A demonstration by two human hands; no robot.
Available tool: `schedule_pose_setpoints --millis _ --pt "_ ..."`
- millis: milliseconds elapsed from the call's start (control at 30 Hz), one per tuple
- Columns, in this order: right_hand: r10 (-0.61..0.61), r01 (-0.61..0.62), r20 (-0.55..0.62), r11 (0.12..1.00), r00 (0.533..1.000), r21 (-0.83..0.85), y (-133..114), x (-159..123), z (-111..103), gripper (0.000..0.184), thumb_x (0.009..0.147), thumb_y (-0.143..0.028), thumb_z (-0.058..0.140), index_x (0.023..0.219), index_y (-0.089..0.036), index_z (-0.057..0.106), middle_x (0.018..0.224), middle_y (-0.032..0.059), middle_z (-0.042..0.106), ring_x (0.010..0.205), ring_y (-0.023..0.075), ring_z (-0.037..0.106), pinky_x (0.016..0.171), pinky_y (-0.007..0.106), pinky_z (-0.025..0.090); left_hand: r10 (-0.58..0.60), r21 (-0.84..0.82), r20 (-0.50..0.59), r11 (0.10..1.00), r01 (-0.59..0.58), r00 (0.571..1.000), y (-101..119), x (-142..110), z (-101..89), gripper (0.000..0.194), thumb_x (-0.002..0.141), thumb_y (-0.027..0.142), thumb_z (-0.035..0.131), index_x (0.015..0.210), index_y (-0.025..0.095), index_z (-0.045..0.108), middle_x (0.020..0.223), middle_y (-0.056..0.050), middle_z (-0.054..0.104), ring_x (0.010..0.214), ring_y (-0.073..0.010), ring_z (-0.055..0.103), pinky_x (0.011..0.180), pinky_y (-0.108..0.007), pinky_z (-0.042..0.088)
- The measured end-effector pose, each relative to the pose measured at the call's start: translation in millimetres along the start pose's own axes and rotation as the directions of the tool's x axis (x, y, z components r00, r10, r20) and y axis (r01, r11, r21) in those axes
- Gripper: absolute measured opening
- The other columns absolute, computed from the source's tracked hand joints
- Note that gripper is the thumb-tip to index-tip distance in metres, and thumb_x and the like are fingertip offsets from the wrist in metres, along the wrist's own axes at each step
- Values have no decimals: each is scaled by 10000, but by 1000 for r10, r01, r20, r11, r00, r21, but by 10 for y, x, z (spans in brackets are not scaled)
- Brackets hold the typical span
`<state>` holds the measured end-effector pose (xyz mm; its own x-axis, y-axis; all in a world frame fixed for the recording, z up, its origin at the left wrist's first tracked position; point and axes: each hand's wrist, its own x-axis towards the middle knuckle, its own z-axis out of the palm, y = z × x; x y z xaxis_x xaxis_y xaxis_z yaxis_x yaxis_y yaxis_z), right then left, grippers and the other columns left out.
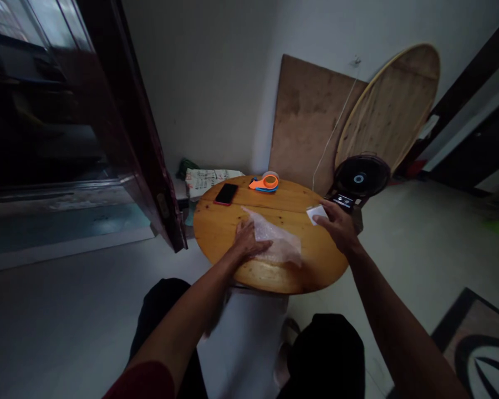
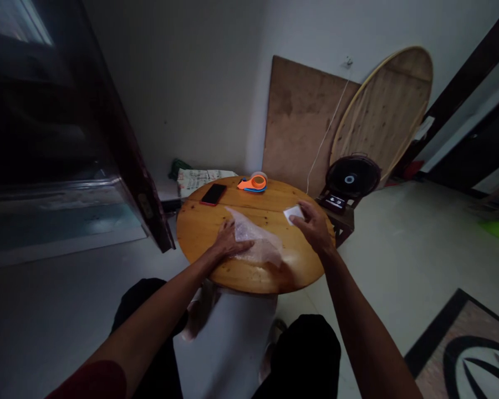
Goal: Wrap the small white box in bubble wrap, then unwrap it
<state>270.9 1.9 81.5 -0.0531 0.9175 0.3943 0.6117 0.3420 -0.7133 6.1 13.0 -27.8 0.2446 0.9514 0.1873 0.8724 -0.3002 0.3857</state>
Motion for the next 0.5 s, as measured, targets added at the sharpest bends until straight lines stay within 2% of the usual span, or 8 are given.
schedule_pose_setpoints --millis 67,100,167,233,267,300,367,500 --pt "-94 33 287 977 953 211 -376 -114 53 649 794 -428 604 1377 -183 462 1241 102 622 1073 238 609 925 374 479 8 -12 -2 1000 -8 1000 -2 -8 -15 766 755 732 503 1272 169 552 1382 -135 516 1359 -344 355 1192 -486 119" --pt "-139 29 455 970 880 242 -535 -176 105 652 766 -415 647 1359 -192 494 1250 94 619 1088 241 602 951 378 465 26 -11 -1 1000 -26 1000 1 -12 -28 729 774 710 498 1276 183 553 1376 -125 526 1350 -341 367 1190 -491 118" --pt "-186 26 670 970 719 241 -743 -289 243 617 743 -380 677 1322 -210 547 1285 73 603 1142 239 573 1000 376 433 72 0 9 997 -72 997 10 -20 -56 617 820 631 494 1284 229 553 1370 -96 542 1347 -332 372 1187 -510 101" --pt "-206 6 789 969 579 248 -789 -362 390 586 734 -367 677 1292 -214 578 1275 56 612 1156 232 564 1002 361 431 98 10 24 995 -98 995 14 -27 -79 563 841 577 496 1292 245 551 1374 -87 546 1347 -329 374 1185 -525 74" --pt "-195 -13 824 971 533 238 -762 -379 451 573 734 -360 673 1281 -212 586 1272 53 615 1156 230 566 999 357 434 93 12 25 996 -94 995 14 -30 -84 572 841 575 499 1298 235 548 1376 -95 544 1344 -329 378 1187 -524 65" --pt "-174 -28 844 976 507 218 -713 -381 500 561 737 -352 665 1274 -210 592 1273 53 616 1152 232 569 994 358 438 81 9 23 997 -82 996 12 -30 -84 595 837 584 503 1304 219 543 1374 -106 544 1340 -329 383 1189 -521 62" --pt "-125 -32 859 986 497 162 -587 -347 557 541 742 -329 650 1267 -209 601 1279 51 617 1147 241 572 1000 373 435 50 -7 9 999 -50 999 5 -26 -69 646 824 613 509 1310 188 536 1360 -121 552 1340 -326 382 1191 -517 66" --pt "-91 11 833 995 546 101 -344 -182 622 539 706 -247 653 1244 -214 627 1259 45 635 1153 264 567 1047 409 396 30 -33 -26 999 -31 999 2 5 -13 653 825 606 514 1344 210 509 1416 -107 501 1377 -332 333 1179 -527 124"
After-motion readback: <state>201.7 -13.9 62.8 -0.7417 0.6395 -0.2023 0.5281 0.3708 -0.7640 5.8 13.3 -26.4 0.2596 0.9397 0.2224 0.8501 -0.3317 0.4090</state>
